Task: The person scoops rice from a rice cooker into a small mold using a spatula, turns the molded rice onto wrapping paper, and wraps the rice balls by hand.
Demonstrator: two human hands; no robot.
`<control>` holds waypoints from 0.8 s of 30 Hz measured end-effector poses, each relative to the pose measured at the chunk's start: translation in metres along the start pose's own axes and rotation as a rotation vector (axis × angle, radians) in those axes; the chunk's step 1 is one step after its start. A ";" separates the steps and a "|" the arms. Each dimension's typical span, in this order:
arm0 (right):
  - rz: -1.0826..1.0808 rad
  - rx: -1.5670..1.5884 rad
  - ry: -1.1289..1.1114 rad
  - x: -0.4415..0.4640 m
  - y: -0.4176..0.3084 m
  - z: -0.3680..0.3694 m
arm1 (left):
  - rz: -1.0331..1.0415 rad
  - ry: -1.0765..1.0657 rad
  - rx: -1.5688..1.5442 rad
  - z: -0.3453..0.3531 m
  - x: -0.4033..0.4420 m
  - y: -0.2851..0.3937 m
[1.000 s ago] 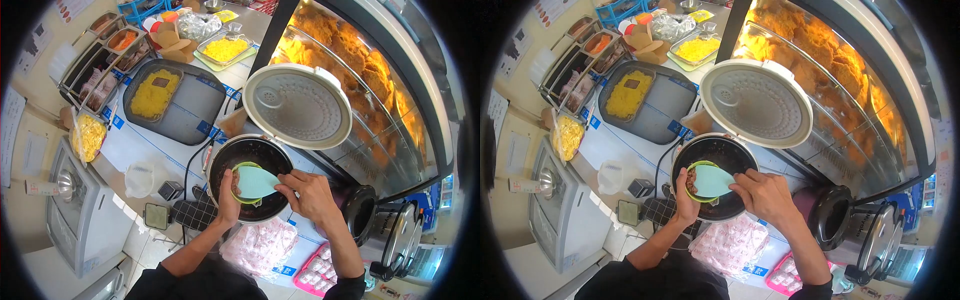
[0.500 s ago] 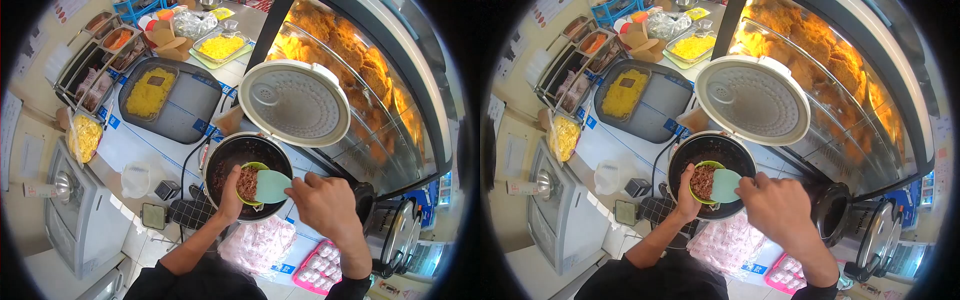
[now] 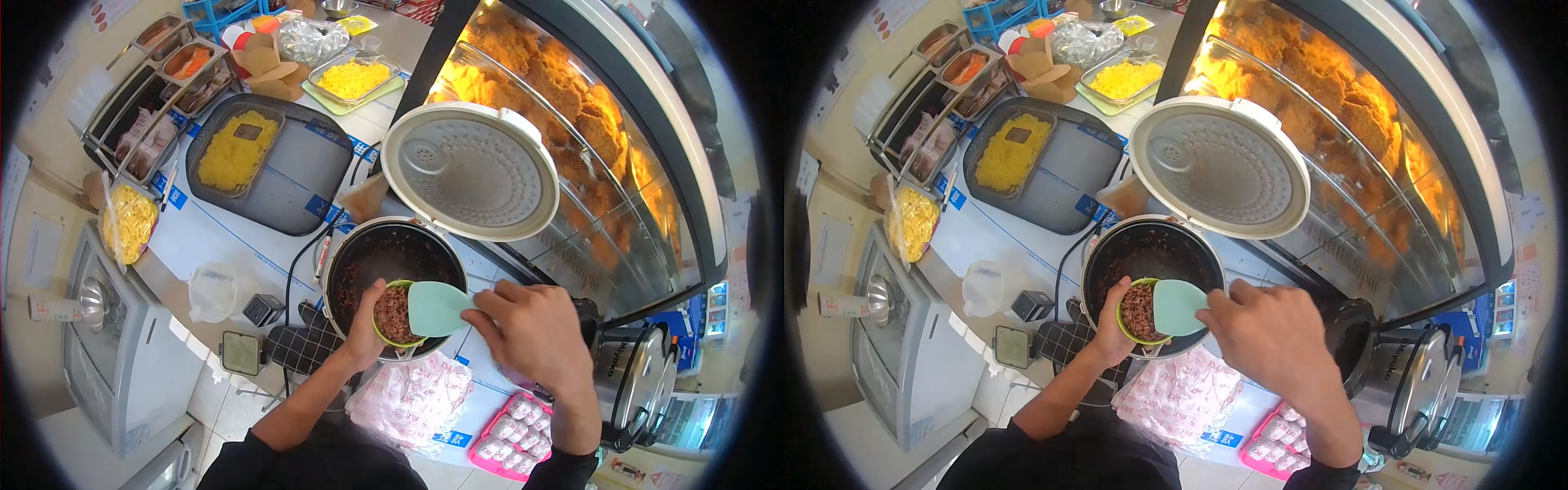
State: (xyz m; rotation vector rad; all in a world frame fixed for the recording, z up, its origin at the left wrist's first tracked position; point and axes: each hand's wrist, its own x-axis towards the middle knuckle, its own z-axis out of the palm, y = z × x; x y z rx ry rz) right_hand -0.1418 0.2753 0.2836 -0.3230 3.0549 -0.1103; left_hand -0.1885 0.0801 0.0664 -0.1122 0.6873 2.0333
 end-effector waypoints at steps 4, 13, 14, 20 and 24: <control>-0.101 0.028 -0.013 0.001 -0.003 0.011 | -0.090 -0.150 -0.009 -0.010 0.000 -0.002; 0.050 -0.034 0.023 0.017 0.024 0.016 | 0.353 0.297 0.035 -0.017 -0.010 0.040; 0.039 -0.052 -0.076 0.021 0.032 0.041 | 0.428 0.359 0.062 -0.017 -0.009 0.045; 0.004 0.117 -0.335 0.042 0.030 0.110 | 0.808 0.472 -0.017 -0.022 0.001 0.047; 0.196 0.392 -0.595 0.050 0.030 0.092 | 0.864 0.502 -0.013 -0.022 0.000 0.043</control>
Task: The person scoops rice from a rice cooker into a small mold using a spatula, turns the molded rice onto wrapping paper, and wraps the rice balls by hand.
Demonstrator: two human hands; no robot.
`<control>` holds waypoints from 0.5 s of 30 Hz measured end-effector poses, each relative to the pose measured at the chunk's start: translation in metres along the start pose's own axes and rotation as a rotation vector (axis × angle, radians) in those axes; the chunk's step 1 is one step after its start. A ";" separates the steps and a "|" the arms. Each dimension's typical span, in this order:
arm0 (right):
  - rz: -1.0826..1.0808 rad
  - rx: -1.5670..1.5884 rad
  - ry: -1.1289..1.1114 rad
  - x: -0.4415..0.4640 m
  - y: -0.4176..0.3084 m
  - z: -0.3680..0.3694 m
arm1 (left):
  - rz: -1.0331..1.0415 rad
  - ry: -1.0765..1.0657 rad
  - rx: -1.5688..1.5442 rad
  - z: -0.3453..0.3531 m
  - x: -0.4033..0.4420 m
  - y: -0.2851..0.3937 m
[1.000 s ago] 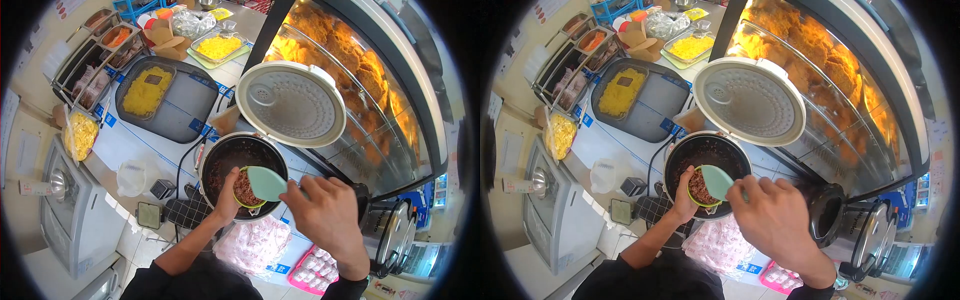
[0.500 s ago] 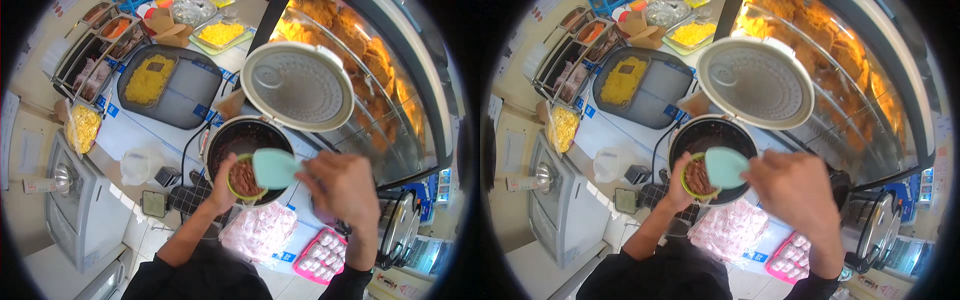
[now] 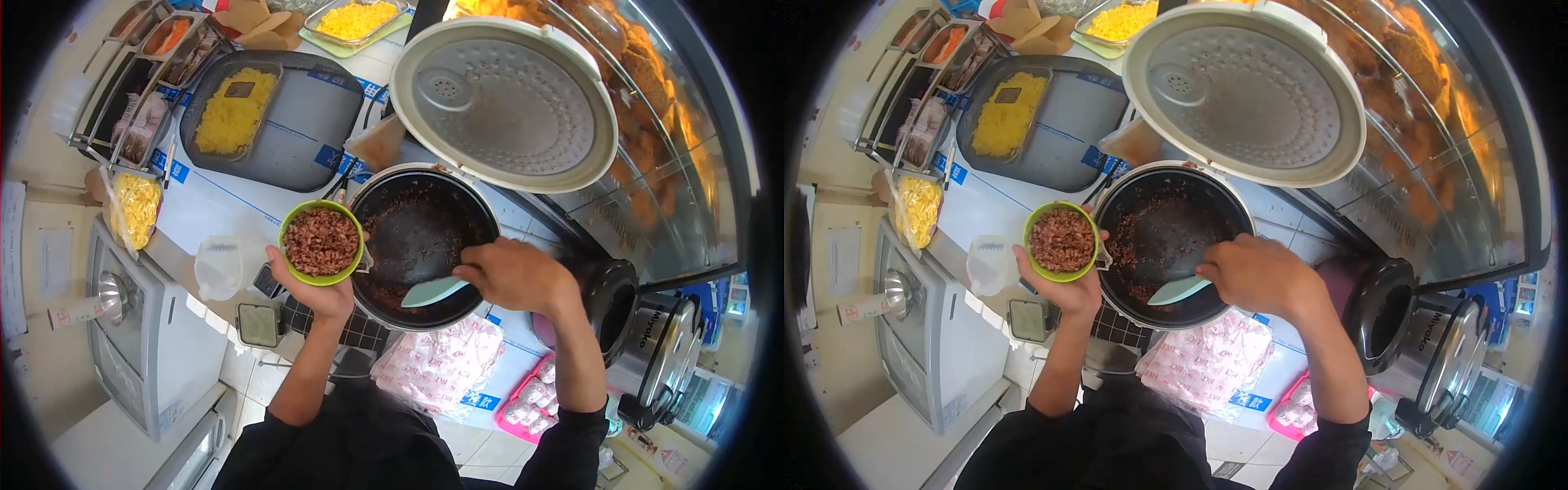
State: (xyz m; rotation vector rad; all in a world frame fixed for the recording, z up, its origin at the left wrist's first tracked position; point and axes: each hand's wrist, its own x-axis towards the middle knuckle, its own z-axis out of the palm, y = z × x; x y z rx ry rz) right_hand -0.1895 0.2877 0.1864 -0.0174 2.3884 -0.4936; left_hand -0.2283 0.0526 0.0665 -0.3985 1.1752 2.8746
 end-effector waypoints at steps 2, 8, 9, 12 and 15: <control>-0.031 0.016 -0.168 0.018 0.015 0.030 | 0.000 0.015 -0.015 0.002 0.000 0.000; -0.154 0.097 -0.267 0.029 0.037 0.013 | -0.001 0.037 -0.026 -0.009 0.004 0.001; -0.112 0.078 -0.357 0.033 0.034 0.004 | -0.003 0.040 -0.021 -0.010 0.003 0.001; -0.158 0.050 -0.387 0.048 0.042 0.032 | -0.017 0.057 -0.022 -0.008 0.003 0.000; -0.035 -0.039 -0.415 0.076 0.030 0.061 | -0.014 0.033 -0.019 -0.009 0.002 -0.003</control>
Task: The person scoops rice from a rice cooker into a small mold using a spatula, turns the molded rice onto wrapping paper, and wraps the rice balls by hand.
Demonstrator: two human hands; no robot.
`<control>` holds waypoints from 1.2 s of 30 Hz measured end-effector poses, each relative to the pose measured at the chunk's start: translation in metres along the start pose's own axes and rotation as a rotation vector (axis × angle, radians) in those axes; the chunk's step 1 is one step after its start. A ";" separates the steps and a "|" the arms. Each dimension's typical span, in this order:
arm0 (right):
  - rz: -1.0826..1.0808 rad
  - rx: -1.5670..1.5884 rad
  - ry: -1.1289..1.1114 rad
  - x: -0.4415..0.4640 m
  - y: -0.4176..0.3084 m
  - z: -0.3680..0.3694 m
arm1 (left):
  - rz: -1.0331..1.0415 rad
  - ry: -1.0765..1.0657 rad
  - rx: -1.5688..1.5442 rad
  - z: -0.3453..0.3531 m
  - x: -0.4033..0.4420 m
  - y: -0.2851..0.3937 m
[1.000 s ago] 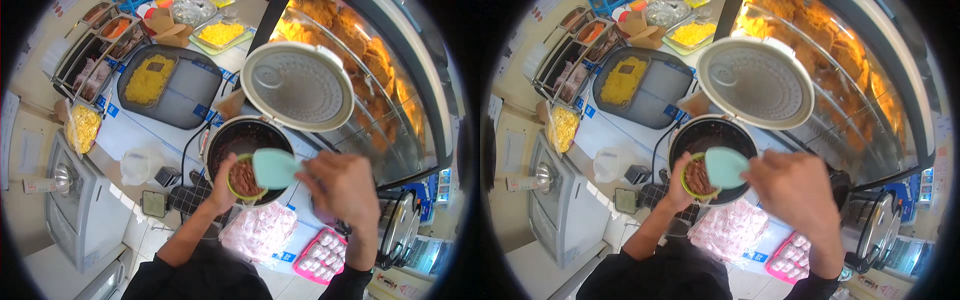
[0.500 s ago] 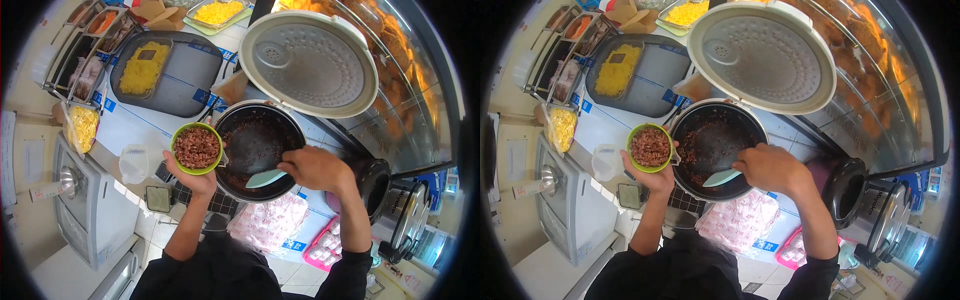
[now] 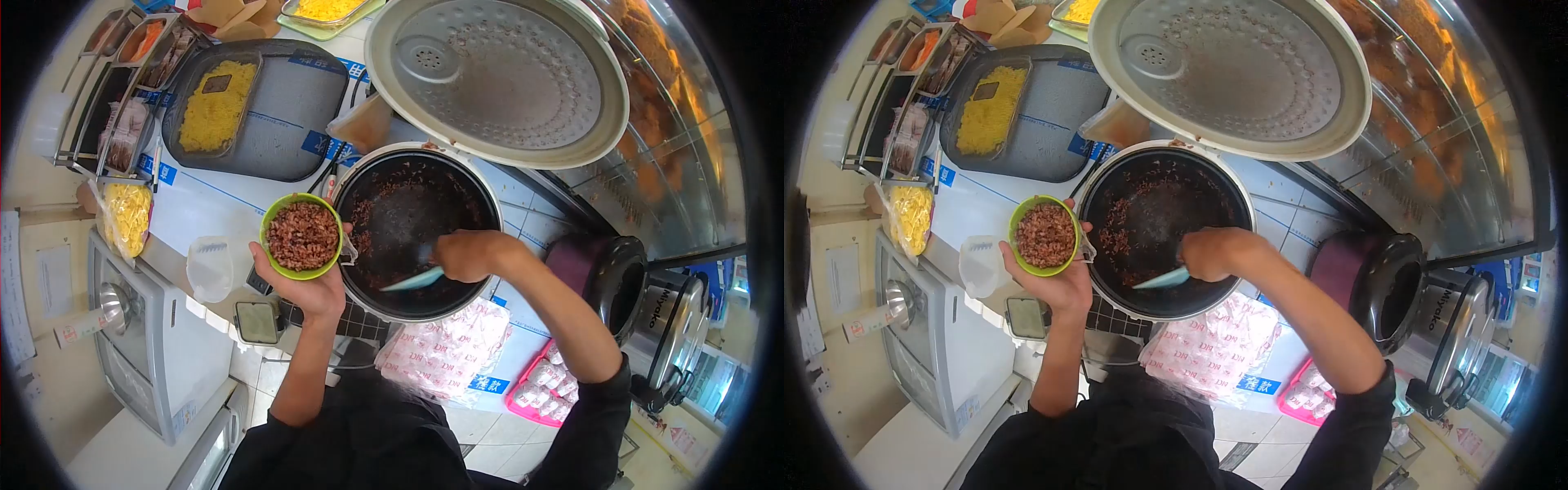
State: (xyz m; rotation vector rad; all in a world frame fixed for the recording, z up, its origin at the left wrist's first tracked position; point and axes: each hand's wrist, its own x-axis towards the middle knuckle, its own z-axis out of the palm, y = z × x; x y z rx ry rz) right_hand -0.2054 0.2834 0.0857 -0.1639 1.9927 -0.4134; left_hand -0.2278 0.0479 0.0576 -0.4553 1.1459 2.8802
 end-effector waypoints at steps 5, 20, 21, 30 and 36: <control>-0.128 0.072 0.168 -0.013 0.000 -0.025 | -0.040 0.005 0.025 -0.004 0.002 0.004; -0.038 0.090 0.193 -0.032 -0.038 -0.037 | -0.041 -0.059 0.004 -0.001 0.002 0.016; -0.002 0.081 0.179 -0.039 -0.040 -0.044 | -0.034 -0.076 -0.019 -0.002 0.003 0.019; -0.064 -0.079 0.385 0.002 -0.042 -0.007 | -0.001 0.008 0.061 0.002 0.003 0.028; -0.015 -0.071 0.364 -0.019 -0.056 -0.034 | -0.033 -0.033 0.048 -0.009 0.002 0.025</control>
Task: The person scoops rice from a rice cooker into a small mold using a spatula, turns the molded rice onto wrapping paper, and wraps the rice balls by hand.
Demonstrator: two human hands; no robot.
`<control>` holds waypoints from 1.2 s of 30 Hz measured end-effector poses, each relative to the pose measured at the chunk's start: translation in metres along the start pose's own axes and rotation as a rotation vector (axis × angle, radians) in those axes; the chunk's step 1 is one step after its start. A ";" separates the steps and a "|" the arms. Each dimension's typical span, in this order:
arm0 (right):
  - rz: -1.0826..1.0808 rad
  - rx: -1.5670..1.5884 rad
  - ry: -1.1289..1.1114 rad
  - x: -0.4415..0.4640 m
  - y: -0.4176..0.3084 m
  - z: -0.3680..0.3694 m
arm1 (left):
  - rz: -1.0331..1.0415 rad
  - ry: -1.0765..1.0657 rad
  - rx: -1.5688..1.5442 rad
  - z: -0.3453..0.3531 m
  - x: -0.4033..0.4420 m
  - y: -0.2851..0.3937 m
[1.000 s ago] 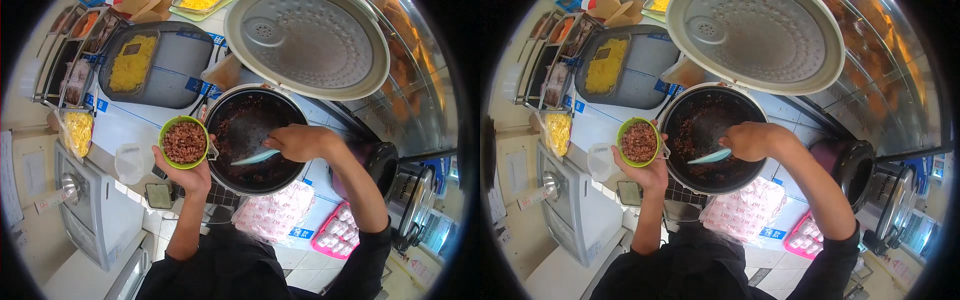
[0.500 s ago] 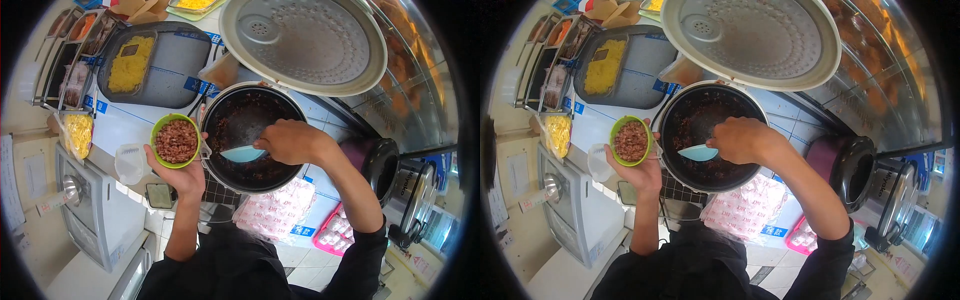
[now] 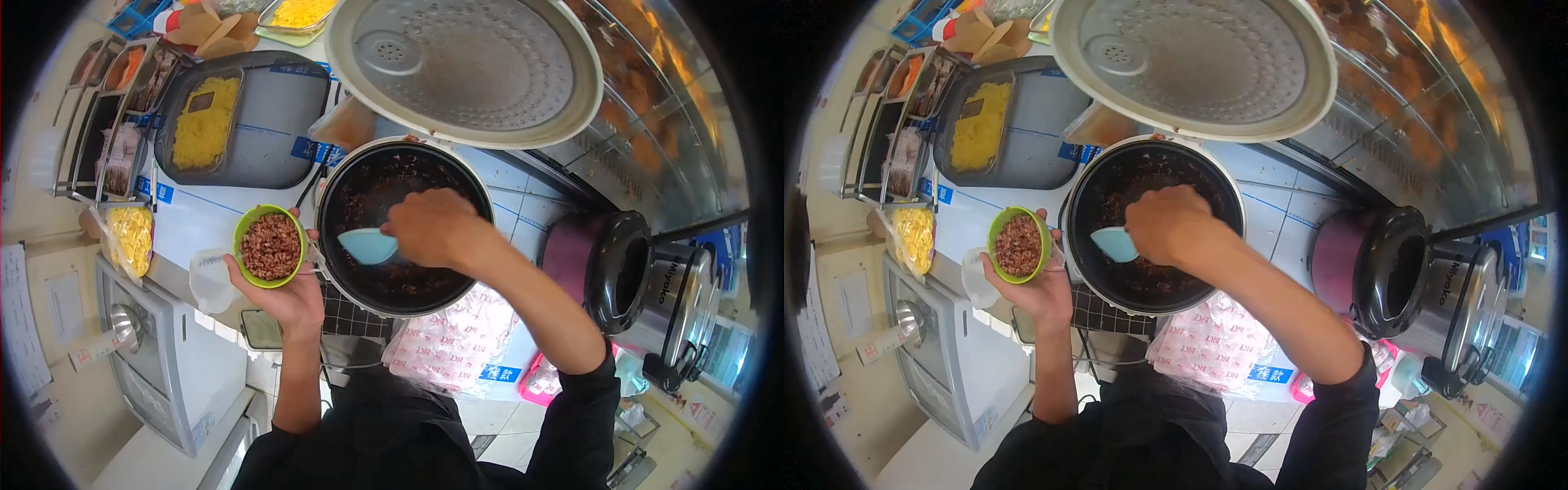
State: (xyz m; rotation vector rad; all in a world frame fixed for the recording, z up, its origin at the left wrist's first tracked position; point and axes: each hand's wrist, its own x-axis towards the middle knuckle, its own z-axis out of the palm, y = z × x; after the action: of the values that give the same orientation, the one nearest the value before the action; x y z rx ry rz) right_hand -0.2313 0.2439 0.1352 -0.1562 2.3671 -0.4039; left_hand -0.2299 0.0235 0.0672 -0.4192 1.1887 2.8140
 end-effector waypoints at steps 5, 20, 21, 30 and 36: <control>0.079 -0.078 0.069 0.031 0.012 0.040 | 0.014 -0.011 0.012 0.005 -0.005 -0.001; 0.095 -0.119 0.065 0.017 0.011 0.032 | 0.021 -0.015 -0.006 0.000 -0.011 0.004; 0.124 -0.033 0.112 0.016 0.010 0.026 | 0.018 0.000 0.001 -0.002 -0.011 0.005; 0.151 -0.053 0.117 0.021 0.019 0.050 | -0.021 -0.083 -0.011 -0.004 -0.021 0.001; 0.178 -0.006 0.131 0.033 0.011 0.062 | -0.074 -0.005 0.067 -0.003 -0.024 -0.004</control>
State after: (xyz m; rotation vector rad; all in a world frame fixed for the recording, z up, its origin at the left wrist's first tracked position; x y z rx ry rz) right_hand -0.2136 0.2314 0.0674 0.0810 2.4857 -0.3299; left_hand -0.2055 0.0257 0.0690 -0.4416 1.2363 2.7033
